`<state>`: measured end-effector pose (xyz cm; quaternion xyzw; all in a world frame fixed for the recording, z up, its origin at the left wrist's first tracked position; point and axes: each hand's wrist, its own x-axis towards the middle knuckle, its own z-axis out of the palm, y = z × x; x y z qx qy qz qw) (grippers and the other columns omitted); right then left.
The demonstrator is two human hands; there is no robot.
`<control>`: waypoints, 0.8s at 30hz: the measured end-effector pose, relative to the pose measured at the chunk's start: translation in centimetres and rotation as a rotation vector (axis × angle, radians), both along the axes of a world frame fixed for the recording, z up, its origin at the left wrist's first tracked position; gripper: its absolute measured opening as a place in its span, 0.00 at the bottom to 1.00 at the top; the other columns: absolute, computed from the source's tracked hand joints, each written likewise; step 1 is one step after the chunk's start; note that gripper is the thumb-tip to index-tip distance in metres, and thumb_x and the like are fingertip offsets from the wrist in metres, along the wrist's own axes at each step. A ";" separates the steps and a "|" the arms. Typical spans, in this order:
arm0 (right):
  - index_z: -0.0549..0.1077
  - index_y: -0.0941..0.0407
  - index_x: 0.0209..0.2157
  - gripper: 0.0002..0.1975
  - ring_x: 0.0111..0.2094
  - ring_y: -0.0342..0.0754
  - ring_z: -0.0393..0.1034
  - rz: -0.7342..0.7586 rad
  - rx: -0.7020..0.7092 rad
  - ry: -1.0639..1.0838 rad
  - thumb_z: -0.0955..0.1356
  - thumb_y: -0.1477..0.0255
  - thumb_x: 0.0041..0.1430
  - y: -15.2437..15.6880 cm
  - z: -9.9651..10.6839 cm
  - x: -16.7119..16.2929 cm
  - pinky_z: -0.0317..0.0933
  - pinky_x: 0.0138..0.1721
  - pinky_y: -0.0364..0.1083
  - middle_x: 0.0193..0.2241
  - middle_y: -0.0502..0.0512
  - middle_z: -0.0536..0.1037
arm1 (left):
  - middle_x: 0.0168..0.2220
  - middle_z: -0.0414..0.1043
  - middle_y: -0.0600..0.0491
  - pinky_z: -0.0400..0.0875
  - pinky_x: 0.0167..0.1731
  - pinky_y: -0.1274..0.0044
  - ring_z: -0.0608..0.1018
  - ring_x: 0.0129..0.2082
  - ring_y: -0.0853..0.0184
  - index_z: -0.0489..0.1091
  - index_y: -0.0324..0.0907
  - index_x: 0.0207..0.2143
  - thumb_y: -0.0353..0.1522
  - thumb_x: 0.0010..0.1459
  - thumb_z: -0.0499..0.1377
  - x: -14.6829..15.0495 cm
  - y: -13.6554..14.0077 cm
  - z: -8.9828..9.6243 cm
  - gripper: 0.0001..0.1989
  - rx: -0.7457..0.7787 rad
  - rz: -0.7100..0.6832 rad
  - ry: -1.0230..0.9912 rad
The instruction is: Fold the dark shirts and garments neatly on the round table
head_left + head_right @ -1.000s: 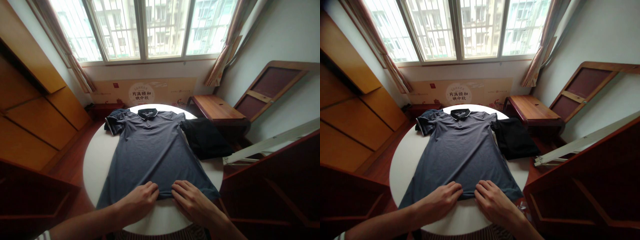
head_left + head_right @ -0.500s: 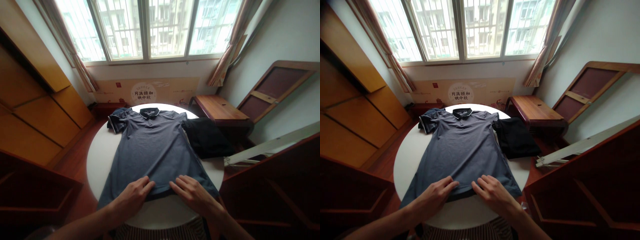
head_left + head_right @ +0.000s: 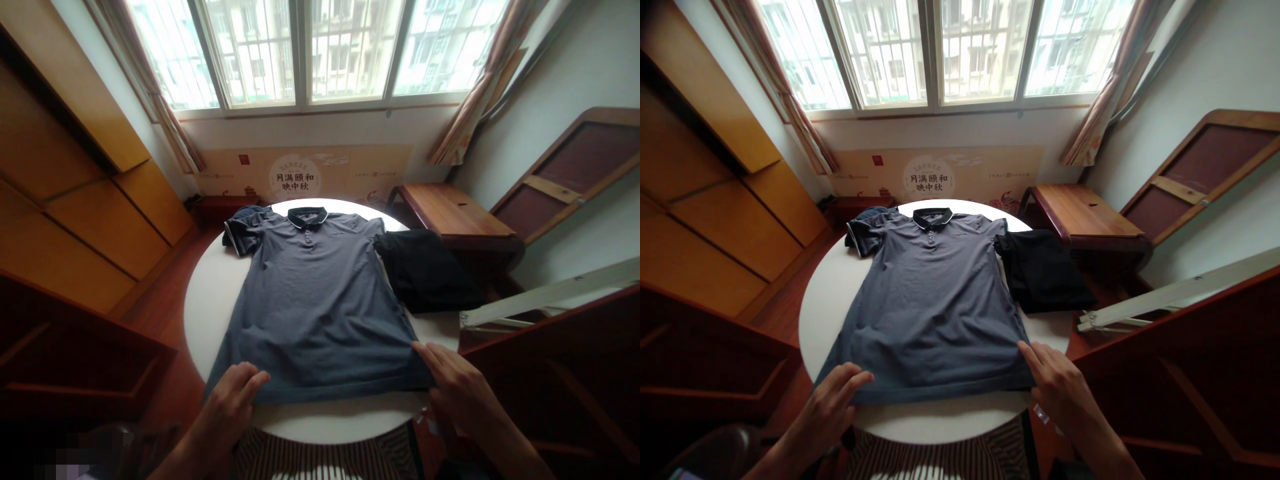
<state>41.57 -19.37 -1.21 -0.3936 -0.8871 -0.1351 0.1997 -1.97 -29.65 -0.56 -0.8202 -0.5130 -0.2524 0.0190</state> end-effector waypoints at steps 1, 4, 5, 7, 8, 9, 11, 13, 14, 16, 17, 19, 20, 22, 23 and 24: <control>0.69 0.57 0.52 0.36 0.38 0.55 0.76 0.013 -0.004 0.008 0.60 0.85 0.36 -0.2 0.2 0.6 0.73 0.39 0.50 0.40 0.60 0.79 | 0.37 0.74 0.51 0.76 0.39 0.74 0.78 0.36 0.63 0.67 0.47 0.47 0.15 0.44 0.47 -0.4 0.0 -0.4 0.30 -0.014 0.038 0.020; 0.71 0.57 0.53 0.34 0.37 0.53 0.77 0.061 -0.014 0.024 0.60 0.86 0.41 -1.1 1.0 2.2 0.73 0.38 0.48 0.39 0.59 0.80 | 0.39 0.76 0.51 0.78 0.40 0.74 0.80 0.39 0.62 0.67 0.47 0.47 0.16 0.40 0.46 -2.7 -0.5 -1.5 0.33 -0.019 0.129 0.041; 0.71 0.57 0.53 0.33 0.35 0.52 0.77 0.075 -0.025 0.025 0.60 0.86 0.43 -1.5 1.2 2.6 0.73 0.37 0.47 0.38 0.59 0.80 | 0.41 0.76 0.51 0.78 0.41 0.74 0.81 0.41 0.62 0.67 0.47 0.48 0.16 0.39 0.46 -3.7 -0.7 -1.7 0.33 -0.035 0.151 0.043; 0.72 0.56 0.53 0.30 0.34 0.50 0.77 0.100 -0.068 0.012 0.60 0.86 0.49 -2.2 1.2 3.2 0.73 0.36 0.46 0.38 0.59 0.80 | 0.45 0.77 0.51 0.78 0.46 0.73 0.81 0.45 0.61 0.67 0.48 0.49 0.18 0.38 0.47 -5.7 -1.4 -1.9 0.34 -0.083 0.175 0.040; 0.72 0.56 0.53 0.29 0.34 0.50 0.77 0.115 -0.093 0.000 0.60 0.86 0.51 -2.4 1.0 3.5 0.73 0.36 0.45 0.39 0.59 0.80 | 0.46 0.77 0.52 0.77 0.47 0.73 0.81 0.47 0.60 0.67 0.48 0.49 0.18 0.39 0.48 -6.6 -1.7 -1.9 0.34 -0.110 0.180 0.034; 0.72 0.56 0.53 0.28 0.34 0.49 0.77 0.130 -0.116 -0.012 0.60 0.86 0.52 -2.6 0.8 3.7 0.73 0.37 0.45 0.40 0.59 0.80 | 0.47 0.77 0.52 0.77 0.48 0.73 0.81 0.48 0.60 0.67 0.49 0.49 0.19 0.40 0.49 -7.4 -2.1 -1.9 0.33 -0.133 0.184 0.022; 0.73 0.55 0.53 0.28 0.36 0.49 0.78 0.151 -0.148 -0.028 0.60 0.86 0.53 -2.7 0.2 4.1 0.73 0.38 0.44 0.41 0.59 0.80 | 0.45 0.78 0.53 0.78 0.46 0.74 0.82 0.45 0.60 0.67 0.51 0.48 0.20 0.42 0.50 -8.7 -2.7 -1.9 0.29 -0.133 0.196 -0.027; 0.74 0.54 0.52 0.28 0.37 0.49 0.78 0.164 -0.173 -0.034 0.60 0.86 0.52 -2.7 -0.3 4.2 0.73 0.39 0.44 0.41 0.59 0.81 | 0.40 0.78 0.54 0.78 0.42 0.75 0.83 0.41 0.61 0.68 0.52 0.45 0.22 0.45 0.50 -9.7 -3.2 -2.0 0.25 -0.127 0.233 -0.095; 0.74 0.54 0.52 0.29 0.37 0.49 0.78 0.171 -0.178 -0.028 0.60 0.86 0.51 -2.7 -0.5 4.2 0.73 0.39 0.44 0.41 0.59 0.81 | 0.38 0.78 0.54 0.78 0.40 0.76 0.83 0.40 0.61 0.68 0.52 0.43 0.23 0.46 0.51 -10.1 -3.4 -2.1 0.23 -0.133 0.257 -0.124; 0.75 0.53 0.51 0.29 0.36 0.49 0.79 0.180 -0.190 -0.007 0.60 0.86 0.50 -2.7 -0.6 4.1 0.74 0.38 0.44 0.40 0.58 0.81 | 0.38 0.78 0.54 0.78 0.41 0.75 0.82 0.42 0.60 0.70 0.52 0.42 0.25 0.47 0.52 -10.5 -3.6 -2.0 0.21 -0.182 0.305 -0.161; 0.75 0.53 0.50 0.28 0.36 0.49 0.79 0.187 -0.195 0.006 0.60 0.86 0.50 -2.8 -0.5 3.9 0.74 0.38 0.44 0.40 0.58 0.81 | 0.39 0.79 0.53 0.77 0.42 0.75 0.82 0.42 0.60 0.70 0.52 0.42 0.26 0.47 0.52 -10.6 -3.7 -1.8 0.20 -0.222 0.313 -0.174; 0.75 0.52 0.50 0.29 0.36 0.49 0.79 0.198 -0.208 0.024 0.60 0.86 0.48 -3.0 -0.3 3.6 0.74 0.37 0.43 0.41 0.57 0.82 | 0.35 0.78 0.54 0.77 0.39 0.76 0.82 0.35 0.62 0.71 0.51 0.37 0.27 0.49 0.53 -10.4 -3.9 -1.0 0.14 -0.342 0.288 -0.191; 0.74 0.51 0.50 0.29 0.36 0.49 0.79 0.198 -0.224 0.023 0.60 0.86 0.48 -3.2 -0.1 3.5 0.75 0.37 0.43 0.41 0.57 0.82 | 0.31 0.77 0.55 0.76 0.34 0.77 0.80 0.31 0.64 0.71 0.50 0.33 0.28 0.51 0.54 -10.1 -4.0 -0.5 0.10 -0.422 0.269 -0.200; 0.74 0.50 0.51 0.27 0.35 0.50 0.80 0.193 -0.273 0.010 0.61 0.84 0.51 -3.6 0.6 3.5 0.75 0.35 0.44 0.40 0.55 0.82 | 0.25 0.72 0.57 0.73 0.28 0.79 0.76 0.25 0.67 0.69 0.48 0.29 0.32 0.54 0.54 -9.5 -4.2 0.9 0.04 -0.599 0.241 -0.216; 0.74 0.49 0.51 0.25 0.35 0.51 0.80 0.186 -0.305 0.005 0.63 0.81 0.54 -3.7 1.1 3.5 0.75 0.34 0.45 0.40 0.55 0.83 | 0.26 0.72 0.57 0.72 0.28 0.80 0.75 0.25 0.67 0.70 0.47 0.30 0.33 0.55 0.55 -9.3 -4.1 1.7 0.04 -0.666 0.242 -0.226; 0.74 0.48 0.52 0.22 0.36 0.52 0.80 0.185 -0.337 0.003 0.65 0.77 0.57 -3.7 1.7 3.3 0.75 0.34 0.46 0.40 0.56 0.82 | 0.28 0.73 0.56 0.72 0.29 0.80 0.75 0.27 0.67 0.71 0.47 0.34 0.35 0.56 0.57 -9.2 -3.9 2.4 0.05 -0.713 0.240 -0.238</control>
